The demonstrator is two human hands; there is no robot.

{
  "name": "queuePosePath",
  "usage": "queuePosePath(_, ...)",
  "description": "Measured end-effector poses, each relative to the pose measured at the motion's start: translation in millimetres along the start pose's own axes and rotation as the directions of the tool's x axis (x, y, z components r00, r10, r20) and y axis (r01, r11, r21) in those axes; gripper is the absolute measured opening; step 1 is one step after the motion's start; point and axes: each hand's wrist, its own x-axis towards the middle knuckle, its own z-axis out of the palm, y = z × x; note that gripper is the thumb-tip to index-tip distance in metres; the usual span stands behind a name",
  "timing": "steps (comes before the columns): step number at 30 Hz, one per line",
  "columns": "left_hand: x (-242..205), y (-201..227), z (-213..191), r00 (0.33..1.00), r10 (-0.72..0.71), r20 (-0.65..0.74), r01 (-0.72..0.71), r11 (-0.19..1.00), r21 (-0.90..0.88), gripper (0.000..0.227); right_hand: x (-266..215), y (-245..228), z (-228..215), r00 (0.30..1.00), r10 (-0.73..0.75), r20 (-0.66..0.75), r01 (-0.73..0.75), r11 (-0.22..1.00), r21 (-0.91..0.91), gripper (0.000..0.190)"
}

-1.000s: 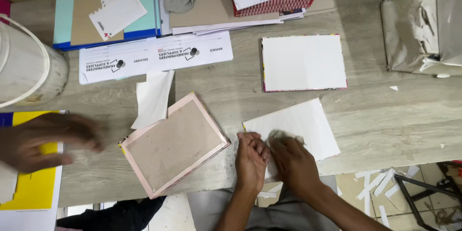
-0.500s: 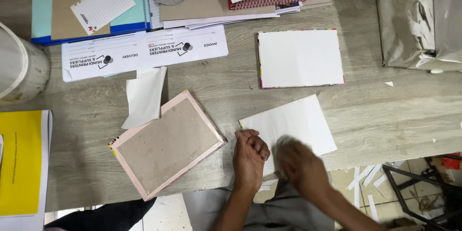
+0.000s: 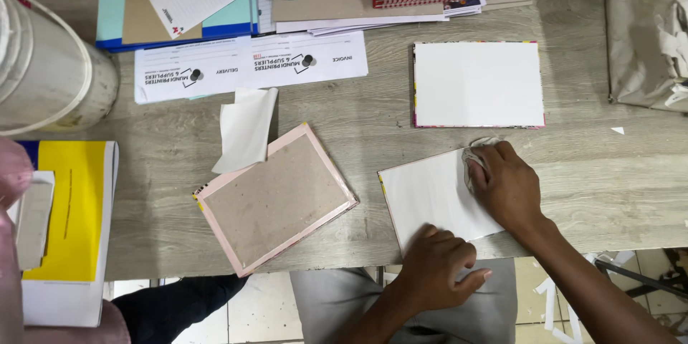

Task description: The person assembles notebooks by inserting white paper sheets into the covers. They pick up a stack of covers, place a sheet of paper inside, and smooth it down. This process is repeated for multiple notebooks on a wooden table.

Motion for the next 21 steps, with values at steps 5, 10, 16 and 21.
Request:
queuePosePath(5,1,-6,6,0.979,0.187,0.084,-0.204,0.925,0.319,0.03,-24,-56,31,0.953,-0.136,0.271,0.094,0.982,0.164,0.029)
queuePosePath(10,-19,-21,29,0.993,-0.094,0.068,0.073,0.961,0.266,0.027,-27,-115,35,0.881,-0.392,0.266,0.313,0.903,0.294,0.026)
queuePosePath(16,-1,-4,14,0.996,0.057,0.07,-0.077,0.942,0.327,0.025,-13,1,7,0.956,-0.133,0.263,0.089,0.981,0.172,0.024)
queuePosePath(21,-1,0,-1,0.996,0.007,0.091,-0.027,0.974,0.225,0.034,-4,101,-39,0.981,0.185,0.057,-0.186,0.983,0.011,0.022)
